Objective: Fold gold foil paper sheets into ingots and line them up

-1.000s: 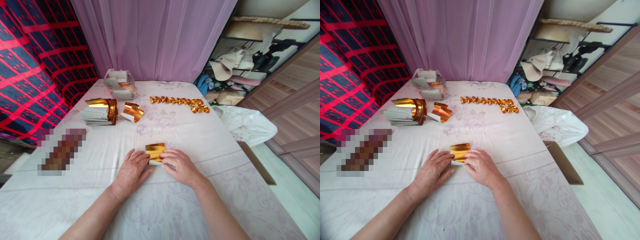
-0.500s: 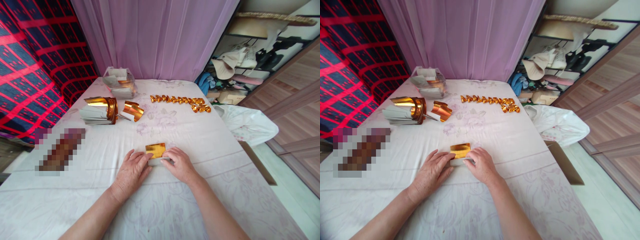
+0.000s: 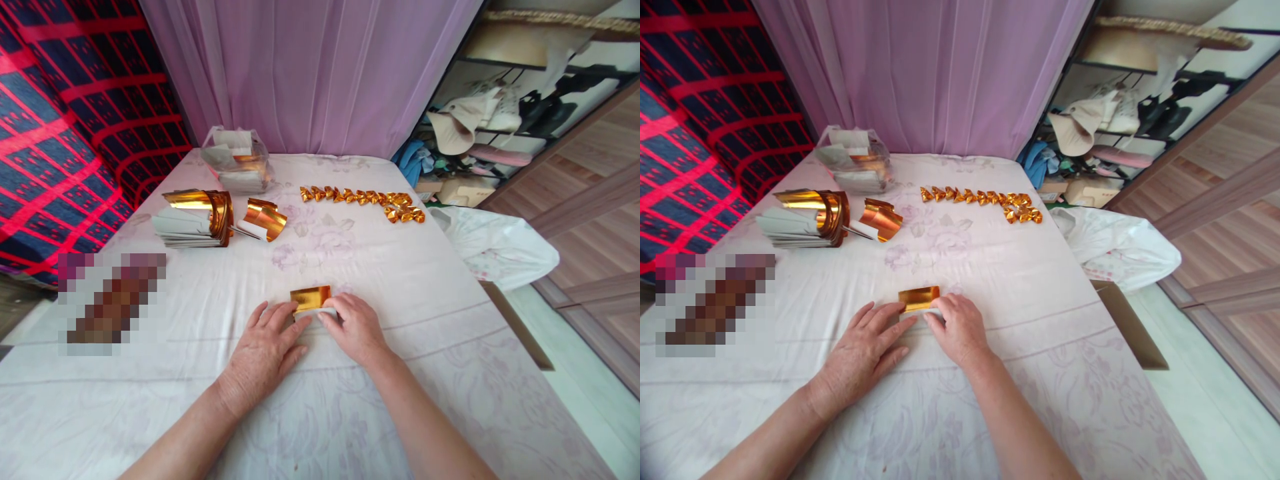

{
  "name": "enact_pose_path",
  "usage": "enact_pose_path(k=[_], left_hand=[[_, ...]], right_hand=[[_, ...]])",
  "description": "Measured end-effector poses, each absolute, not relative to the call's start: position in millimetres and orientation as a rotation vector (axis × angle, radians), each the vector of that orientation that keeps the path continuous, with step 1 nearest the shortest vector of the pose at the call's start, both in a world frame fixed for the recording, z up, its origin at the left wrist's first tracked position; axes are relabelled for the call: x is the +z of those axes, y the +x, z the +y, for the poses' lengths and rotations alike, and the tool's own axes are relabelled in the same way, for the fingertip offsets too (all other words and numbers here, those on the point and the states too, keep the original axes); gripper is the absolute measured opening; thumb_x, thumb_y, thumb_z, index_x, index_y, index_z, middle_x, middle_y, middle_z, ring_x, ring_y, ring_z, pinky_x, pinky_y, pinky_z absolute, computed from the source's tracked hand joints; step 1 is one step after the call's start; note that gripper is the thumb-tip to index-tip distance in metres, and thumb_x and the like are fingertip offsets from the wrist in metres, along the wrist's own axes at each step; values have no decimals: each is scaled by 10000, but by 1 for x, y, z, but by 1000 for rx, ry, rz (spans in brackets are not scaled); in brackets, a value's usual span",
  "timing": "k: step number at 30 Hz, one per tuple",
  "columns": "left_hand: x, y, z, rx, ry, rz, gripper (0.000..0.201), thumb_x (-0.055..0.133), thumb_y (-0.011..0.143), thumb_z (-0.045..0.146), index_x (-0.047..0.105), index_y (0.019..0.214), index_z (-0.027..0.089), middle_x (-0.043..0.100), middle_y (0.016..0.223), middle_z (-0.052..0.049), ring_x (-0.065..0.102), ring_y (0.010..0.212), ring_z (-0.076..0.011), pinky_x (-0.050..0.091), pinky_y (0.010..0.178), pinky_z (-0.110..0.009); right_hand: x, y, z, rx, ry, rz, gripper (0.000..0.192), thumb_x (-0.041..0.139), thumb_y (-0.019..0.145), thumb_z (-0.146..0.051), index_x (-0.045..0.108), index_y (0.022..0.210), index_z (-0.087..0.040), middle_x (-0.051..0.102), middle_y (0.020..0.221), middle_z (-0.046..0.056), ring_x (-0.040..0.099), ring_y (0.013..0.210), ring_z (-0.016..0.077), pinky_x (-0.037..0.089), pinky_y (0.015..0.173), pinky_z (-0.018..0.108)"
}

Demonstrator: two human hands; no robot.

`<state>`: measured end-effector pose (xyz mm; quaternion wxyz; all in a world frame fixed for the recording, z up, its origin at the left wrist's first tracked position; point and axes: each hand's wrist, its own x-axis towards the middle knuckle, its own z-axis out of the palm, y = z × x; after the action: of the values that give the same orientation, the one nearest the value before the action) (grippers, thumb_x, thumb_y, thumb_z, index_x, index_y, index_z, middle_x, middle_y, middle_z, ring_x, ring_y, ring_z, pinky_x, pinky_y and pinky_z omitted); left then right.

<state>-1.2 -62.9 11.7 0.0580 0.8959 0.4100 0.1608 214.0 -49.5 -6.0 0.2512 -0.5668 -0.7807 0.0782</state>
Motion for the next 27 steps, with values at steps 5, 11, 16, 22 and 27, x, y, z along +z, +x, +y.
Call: enact_pose_path(k=[5, 11, 16, 22, 27], left_hand=[[11, 8, -72, 535, 2792, 1138, 429, 492, 956, 385, 547, 1329, 180, 605, 1330, -95, 497, 1275, -288, 325, 1124, -516], [0, 14, -80, 493, 2833, 1110, 508, 461, 966, 470, 508, 1368, 163, 597, 1360, -96, 493, 1304, -268, 308, 1141, -483], [-2, 14, -81, 436, 2837, 1146, 569, 459, 950, 536, 499, 1382, 167, 567, 1395, -96, 473, 1322, -267, 297, 1145, -475], [1, 14, -81, 409, 2837, 1147, 572, 434, 957, 548, 509, 1368, 158, 573, 1392, -83, 477, 1315, -271, 279, 1147, -491], [1, 14, -81, 392, 2798, 1146, 567, 431, 961, 537, 489, 1392, 174, 578, 1379, -100, 478, 1313, -273, 280, 1146, -500]], right_hand=[[-6, 213, -49, 198, -1553, -2134, 72, 599, 883, -272, 617, 832, -225, 648, 796, 18, 599, 794, 186, 400, 721, 291], [-6, 212, -48, 193, -1567, -2115, 108, 597, 891, -291, 618, 809, -224, 653, 778, 16, 594, 759, 180, 386, 701, 289], [-7, 212, -47, 182, -1568, -2105, 113, 587, 897, -294, 619, 813, -225, 651, 763, 14, 593, 753, 179, 385, 700, 288], [-7, 212, -47, 182, -1573, -2105, 116, 594, 893, -301, 622, 811, -225, 658, 771, 13, 591, 751, 180, 385, 695, 290], [-8, 212, -47, 188, -1576, -2102, 109, 593, 895, -304, 625, 828, -225, 660, 784, 20, 601, 774, 183, 404, 709, 289]])
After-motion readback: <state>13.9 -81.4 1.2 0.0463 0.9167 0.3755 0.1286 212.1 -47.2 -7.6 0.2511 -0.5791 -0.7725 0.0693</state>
